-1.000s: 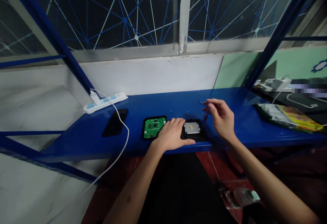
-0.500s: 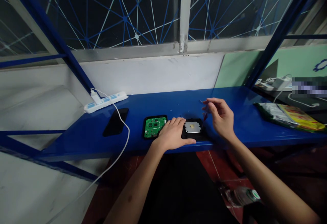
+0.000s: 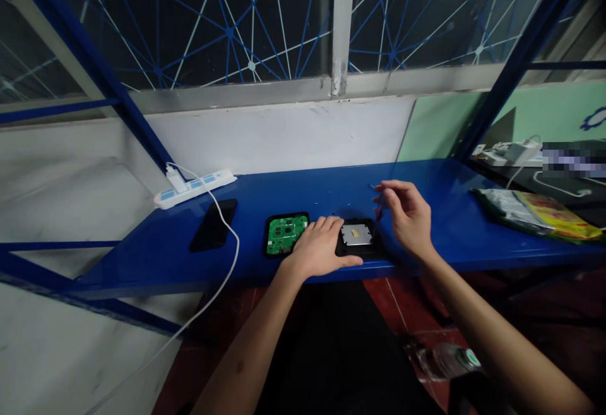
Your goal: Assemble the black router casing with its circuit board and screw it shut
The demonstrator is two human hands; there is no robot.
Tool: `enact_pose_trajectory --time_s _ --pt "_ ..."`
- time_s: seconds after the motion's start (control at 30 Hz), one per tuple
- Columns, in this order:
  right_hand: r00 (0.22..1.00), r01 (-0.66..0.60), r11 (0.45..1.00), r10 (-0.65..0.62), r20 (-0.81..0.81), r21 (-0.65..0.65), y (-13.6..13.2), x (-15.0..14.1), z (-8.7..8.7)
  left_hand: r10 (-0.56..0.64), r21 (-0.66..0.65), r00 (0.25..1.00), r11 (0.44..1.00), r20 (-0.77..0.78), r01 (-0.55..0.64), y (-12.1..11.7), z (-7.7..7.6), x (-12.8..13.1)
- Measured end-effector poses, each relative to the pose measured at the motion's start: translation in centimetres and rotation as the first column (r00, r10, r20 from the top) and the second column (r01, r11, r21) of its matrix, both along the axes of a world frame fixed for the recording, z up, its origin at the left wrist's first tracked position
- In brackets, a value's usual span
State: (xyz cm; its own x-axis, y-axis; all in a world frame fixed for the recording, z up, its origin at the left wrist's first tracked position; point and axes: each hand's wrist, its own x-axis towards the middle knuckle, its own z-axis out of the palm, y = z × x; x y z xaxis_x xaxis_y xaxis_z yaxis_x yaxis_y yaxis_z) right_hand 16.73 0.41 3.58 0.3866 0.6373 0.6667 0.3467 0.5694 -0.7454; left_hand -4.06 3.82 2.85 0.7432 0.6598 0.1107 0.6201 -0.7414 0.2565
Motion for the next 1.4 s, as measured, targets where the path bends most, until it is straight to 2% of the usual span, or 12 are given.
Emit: enact_pose_trajectory --time_s 0.53,0.77,1.07,1.3,1.4 --pt "1.000 0.004 1.000 -0.004 -0.024 0.014 -0.36 -0.28 0.19 -0.003 0.005 1.000 1.000 0.009 0.003 0.05 -0.13 -0.02" --pt "1.000 0.011 0.999 -0.012 0.012 0.040 -0.18 -0.25 0.15 0.000 0.008 1.000 1.000 0.000 0.000 0.02 -0.03 0.05" --pt "1.000 -0.026 0.999 0.026 0.014 0.042 -0.39 -0.53 0.21 0.002 -0.010 1.000 1.000 0.012 -0.002 -0.03 -0.08 0.07" --pt "0.995 -0.057 0.998 0.054 0.084 0.033 -0.48 -0.59 0.13 -0.007 0.003 0.999 1.000 0.040 0.007 -0.09 0.05 0.10" --pt "0.991 -0.021 0.997 0.011 0.131 0.075 -0.35 -0.39 0.13 -0.008 0.002 0.999 1.000 0.038 0.008 -0.11 0.13 0.12"
